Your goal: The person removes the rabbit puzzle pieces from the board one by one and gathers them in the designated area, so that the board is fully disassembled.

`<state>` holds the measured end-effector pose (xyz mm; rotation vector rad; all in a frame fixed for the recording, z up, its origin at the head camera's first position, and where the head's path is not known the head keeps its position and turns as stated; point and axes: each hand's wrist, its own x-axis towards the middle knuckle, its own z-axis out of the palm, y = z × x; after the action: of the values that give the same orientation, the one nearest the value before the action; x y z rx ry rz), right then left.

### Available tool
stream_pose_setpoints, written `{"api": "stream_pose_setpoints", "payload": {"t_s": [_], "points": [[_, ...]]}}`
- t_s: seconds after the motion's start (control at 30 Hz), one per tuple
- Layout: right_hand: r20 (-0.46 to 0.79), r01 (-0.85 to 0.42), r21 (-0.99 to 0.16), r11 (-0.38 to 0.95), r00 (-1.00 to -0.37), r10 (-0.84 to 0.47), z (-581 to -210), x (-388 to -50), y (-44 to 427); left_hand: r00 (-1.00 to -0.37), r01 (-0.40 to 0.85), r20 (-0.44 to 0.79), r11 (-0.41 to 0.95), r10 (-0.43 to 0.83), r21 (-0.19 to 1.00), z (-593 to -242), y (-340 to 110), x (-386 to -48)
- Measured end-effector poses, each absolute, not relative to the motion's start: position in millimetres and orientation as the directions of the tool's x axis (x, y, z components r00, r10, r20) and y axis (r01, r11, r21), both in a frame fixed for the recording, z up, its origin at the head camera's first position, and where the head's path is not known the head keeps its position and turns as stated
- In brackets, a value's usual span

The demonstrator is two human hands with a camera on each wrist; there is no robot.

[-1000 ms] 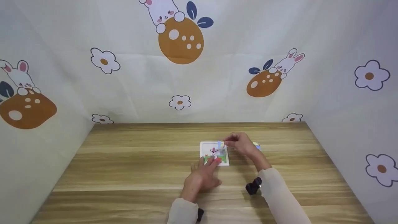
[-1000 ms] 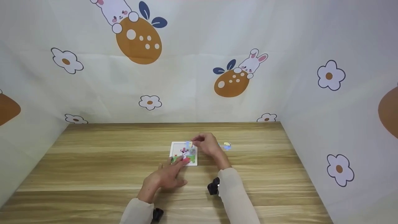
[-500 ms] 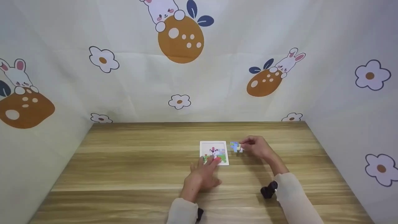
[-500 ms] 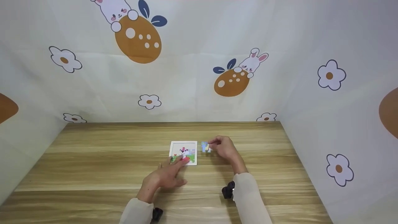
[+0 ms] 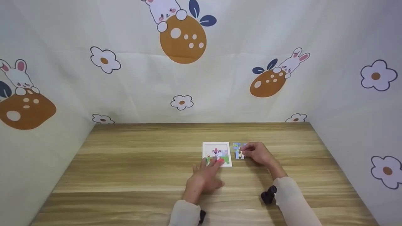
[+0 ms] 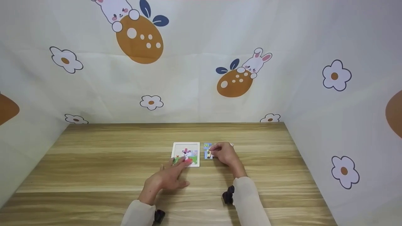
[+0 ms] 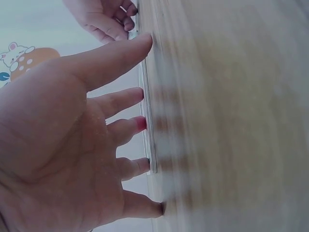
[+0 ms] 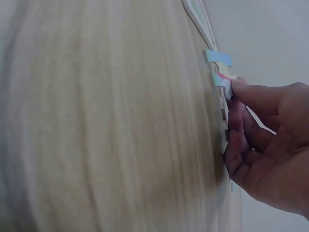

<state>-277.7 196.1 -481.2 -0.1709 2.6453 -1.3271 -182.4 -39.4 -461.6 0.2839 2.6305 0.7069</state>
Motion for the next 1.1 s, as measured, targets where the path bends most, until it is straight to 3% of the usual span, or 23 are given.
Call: {"api": "stream_pose_setpoints", "payload": {"t_s": [1.1], "points": [[-0.063, -0.087, -0.767, 0.636, -0.976, -0.209, -469, -282, 157, -0.904, 0.152, -0.295, 0.879, 0.309, 0.453, -457, -31, -186]]}}
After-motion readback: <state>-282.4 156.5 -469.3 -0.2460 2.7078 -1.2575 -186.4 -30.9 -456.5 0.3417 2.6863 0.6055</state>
